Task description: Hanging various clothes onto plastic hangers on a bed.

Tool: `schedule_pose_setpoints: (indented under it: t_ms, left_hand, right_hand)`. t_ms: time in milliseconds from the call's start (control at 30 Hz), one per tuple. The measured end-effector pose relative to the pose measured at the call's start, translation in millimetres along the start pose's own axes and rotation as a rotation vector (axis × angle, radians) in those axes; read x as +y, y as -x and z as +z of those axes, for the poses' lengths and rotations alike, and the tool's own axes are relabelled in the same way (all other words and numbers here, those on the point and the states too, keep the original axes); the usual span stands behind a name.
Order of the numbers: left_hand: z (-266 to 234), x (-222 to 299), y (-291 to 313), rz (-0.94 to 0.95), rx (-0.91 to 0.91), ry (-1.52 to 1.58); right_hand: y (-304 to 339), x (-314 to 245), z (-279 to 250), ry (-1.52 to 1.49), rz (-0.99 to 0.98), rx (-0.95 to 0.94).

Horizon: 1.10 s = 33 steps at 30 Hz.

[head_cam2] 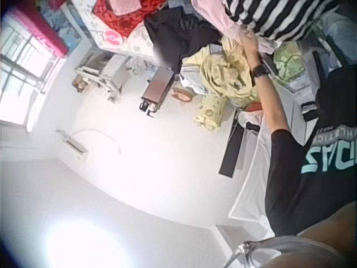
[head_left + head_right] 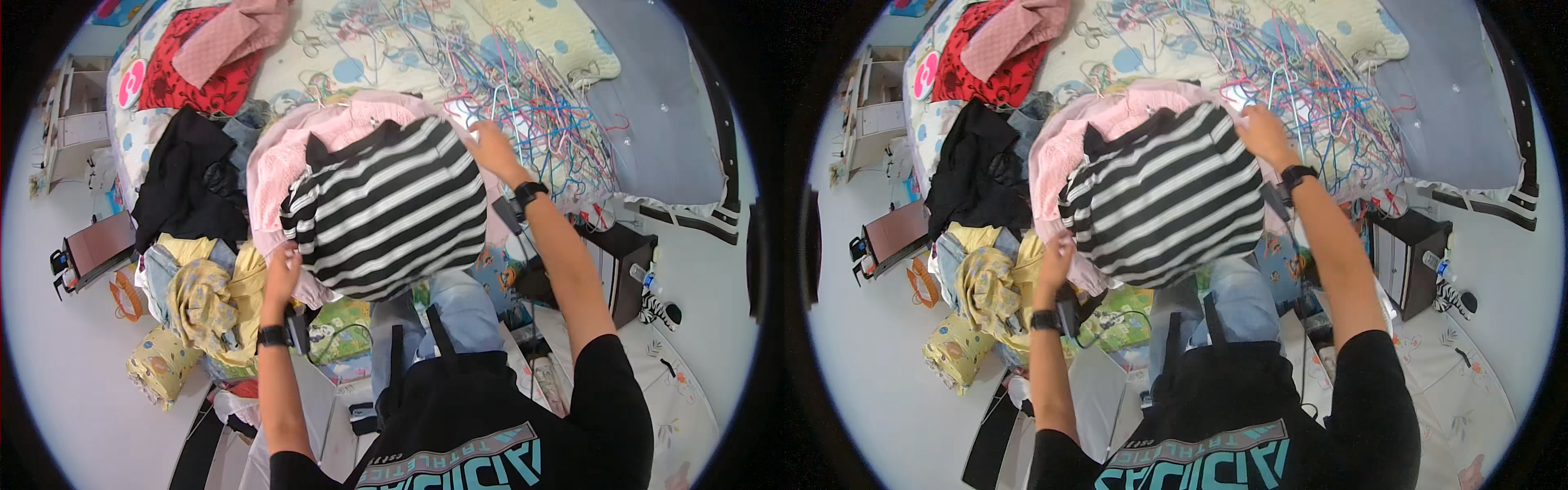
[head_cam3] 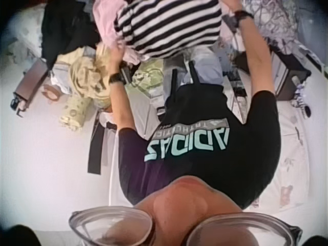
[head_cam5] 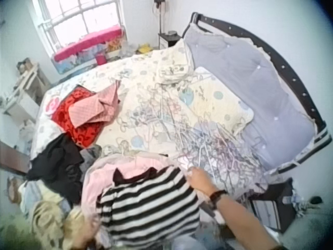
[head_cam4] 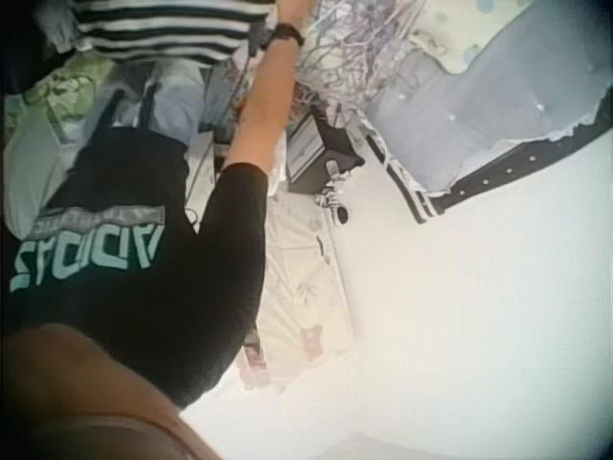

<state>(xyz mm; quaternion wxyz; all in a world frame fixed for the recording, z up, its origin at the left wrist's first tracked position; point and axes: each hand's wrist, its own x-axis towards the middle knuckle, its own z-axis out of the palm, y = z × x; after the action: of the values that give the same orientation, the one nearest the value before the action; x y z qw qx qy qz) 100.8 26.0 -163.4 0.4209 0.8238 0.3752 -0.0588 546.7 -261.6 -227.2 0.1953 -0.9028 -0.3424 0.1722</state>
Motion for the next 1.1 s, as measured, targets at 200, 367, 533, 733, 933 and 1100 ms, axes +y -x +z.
schedule_pose_setpoints:
  t_ms: [200, 367, 533, 733, 933, 1100]
  left_hand:
    - [111.5, -78.4, 171.2, -0.485, -0.464, 0.025]
    - [136.7, -58.0, 271.4, -0.803, -0.514, 0.401]
    - [118.3, -15.7, 273.8, -0.753, -0.358, 0.529]
    - [89.2, 15.2, 242.8, -0.592, -0.128, 0.620]
    - [74.5, -6.2, 244.4, -0.566, -0.065, 0.642]
    - [84.4, -46.6, 250.2, -0.524, -0.063, 0.551]
  right_hand:
    - [41.5, 99.9, 38.0, 0.066, 0.132, 0.056]
    - [61.6, 89.0, 25.3, 0.521, 0.087, -0.089]
    - [90.7, 113.7, -3.1, 0.605, -0.031, -0.106]
    - [76.7, 86.8, -85.1, 0.795, -0.028, 0.144]
    - [45.5, 86.4, -242.0, 0.884, 0.137, 0.120]
    - [58.1, 79.0, -312.9, 0.497, 0.028, 0.139]
